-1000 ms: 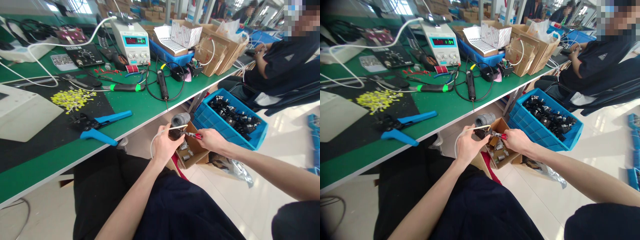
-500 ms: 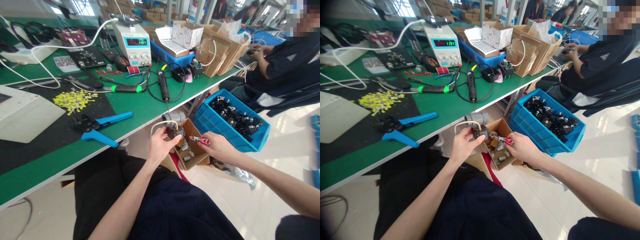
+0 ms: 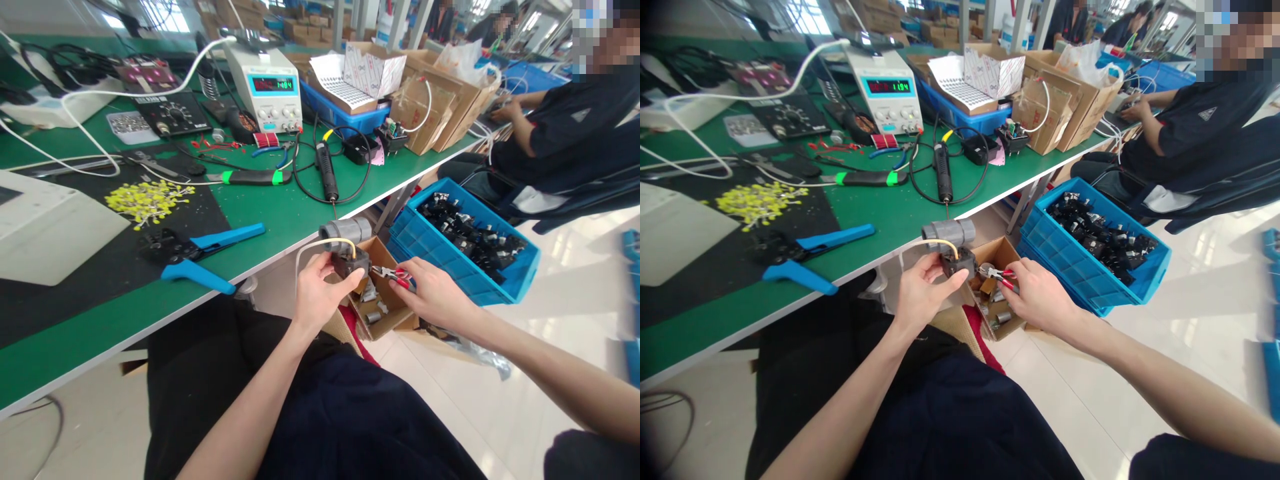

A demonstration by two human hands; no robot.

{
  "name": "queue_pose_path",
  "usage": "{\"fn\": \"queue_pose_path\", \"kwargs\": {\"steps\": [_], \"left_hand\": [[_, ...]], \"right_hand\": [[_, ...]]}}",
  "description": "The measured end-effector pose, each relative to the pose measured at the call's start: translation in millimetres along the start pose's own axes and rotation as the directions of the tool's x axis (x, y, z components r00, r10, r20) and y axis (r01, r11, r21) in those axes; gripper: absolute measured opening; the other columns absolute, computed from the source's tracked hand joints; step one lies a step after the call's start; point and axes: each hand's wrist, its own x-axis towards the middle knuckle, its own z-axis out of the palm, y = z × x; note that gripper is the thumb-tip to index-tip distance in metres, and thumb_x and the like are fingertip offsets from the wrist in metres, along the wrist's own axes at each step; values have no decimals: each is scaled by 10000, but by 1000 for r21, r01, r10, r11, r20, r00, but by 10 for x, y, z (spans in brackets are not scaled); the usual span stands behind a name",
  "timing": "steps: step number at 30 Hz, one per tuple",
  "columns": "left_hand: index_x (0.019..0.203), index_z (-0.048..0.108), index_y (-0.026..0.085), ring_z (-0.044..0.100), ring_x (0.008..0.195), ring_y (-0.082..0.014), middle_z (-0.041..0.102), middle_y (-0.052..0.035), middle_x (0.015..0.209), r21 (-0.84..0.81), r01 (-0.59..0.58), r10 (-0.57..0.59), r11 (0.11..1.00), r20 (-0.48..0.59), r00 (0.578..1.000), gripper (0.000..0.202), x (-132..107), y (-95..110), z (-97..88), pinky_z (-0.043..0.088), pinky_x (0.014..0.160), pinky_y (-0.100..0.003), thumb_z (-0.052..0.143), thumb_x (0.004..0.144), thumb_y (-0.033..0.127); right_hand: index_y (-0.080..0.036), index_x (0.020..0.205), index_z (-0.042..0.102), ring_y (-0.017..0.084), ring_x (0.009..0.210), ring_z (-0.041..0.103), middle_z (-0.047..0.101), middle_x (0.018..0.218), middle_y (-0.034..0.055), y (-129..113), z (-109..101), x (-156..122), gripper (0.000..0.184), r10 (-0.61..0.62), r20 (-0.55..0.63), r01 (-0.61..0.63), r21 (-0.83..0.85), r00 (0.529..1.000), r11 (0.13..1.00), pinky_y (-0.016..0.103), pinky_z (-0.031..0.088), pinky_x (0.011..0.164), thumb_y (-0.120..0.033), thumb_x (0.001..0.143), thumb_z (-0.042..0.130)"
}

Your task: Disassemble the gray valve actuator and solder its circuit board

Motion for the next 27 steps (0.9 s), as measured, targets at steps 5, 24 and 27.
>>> {"fn": "queue_pose_path", "kwargs": {"steps": [5, 24, 27], "left_hand": [[1178, 747, 224, 750, 1036, -232, 736, -68, 1147, 62, -34, 34, 998, 8, 999, 446, -14, 45, -5, 610, 1000, -362, 861, 780, 389], [1168, 753, 229, 751, 991, -229, 732, -56, 1097, 142, -68, 74, 987, -34, 997, 457, -16, 113, 40, 626, 969, -361, 857, 774, 437], [1175, 747, 228, 756, 1008, -232, 734, -63, 1119, 117, -48, 50, 992, -19, 999, 462, -10, 111, 47, 624, 972, -355, 854, 781, 444]], "right_hand": [[-188, 1112, 634, 237, 931, 641, 651, 1027, 63, -17, -9, 20, 164, 7, 11, -7, -32, 1000, 999, 325, 453, 814, -335, 1045, 604], [-189, 1003, 598, 228, 831, 619, 644, 932, 57, -48, -6, 43, 150, 26, 8, -25, -151, 1000, 988, 331, 380, 718, -331, 1045, 574], [-185, 1001, 589, 214, 797, 614, 648, 929, 51, -46, 1, 44, 101, 35, 3, -34, -142, 999, 989, 327, 365, 699, -285, 1017, 598]]}}
